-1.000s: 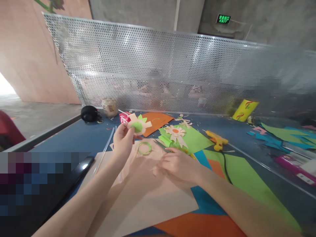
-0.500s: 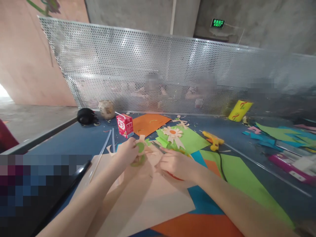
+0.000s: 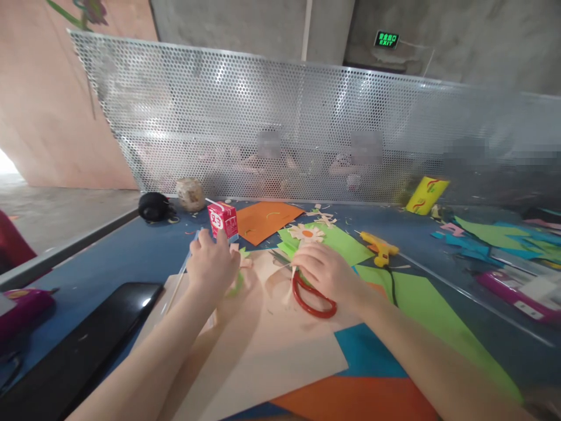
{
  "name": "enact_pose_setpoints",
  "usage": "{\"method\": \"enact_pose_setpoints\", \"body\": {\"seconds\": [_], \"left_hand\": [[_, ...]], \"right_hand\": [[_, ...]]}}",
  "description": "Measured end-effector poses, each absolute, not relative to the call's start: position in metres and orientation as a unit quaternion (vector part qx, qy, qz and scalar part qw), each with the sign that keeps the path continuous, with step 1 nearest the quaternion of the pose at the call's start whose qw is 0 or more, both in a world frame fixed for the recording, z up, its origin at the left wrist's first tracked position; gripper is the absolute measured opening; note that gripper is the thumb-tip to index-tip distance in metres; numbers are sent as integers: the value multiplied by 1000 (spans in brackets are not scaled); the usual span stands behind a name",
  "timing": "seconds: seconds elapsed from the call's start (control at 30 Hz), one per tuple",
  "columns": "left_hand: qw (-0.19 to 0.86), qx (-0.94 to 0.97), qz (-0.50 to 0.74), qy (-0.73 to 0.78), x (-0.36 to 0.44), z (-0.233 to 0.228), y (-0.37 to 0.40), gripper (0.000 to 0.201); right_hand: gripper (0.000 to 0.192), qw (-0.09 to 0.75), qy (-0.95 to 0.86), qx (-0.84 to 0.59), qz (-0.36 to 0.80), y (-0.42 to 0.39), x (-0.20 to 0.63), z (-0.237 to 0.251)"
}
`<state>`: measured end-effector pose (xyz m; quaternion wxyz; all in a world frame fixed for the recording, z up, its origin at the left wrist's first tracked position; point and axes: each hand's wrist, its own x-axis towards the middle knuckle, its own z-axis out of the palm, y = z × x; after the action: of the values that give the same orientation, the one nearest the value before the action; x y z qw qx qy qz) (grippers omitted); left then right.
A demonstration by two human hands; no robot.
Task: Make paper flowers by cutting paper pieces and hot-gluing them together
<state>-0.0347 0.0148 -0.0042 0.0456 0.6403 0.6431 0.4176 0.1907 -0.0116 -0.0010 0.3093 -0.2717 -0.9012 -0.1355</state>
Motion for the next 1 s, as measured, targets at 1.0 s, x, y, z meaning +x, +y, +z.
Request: {"method": "enact_pose_setpoints", "body": {"seconds": [1.0], "left_hand": [[705, 579, 217, 348, -7, -2, -8, 36]], "right_hand": [[9, 671, -565, -345, 334, 1, 189, -1]]}}
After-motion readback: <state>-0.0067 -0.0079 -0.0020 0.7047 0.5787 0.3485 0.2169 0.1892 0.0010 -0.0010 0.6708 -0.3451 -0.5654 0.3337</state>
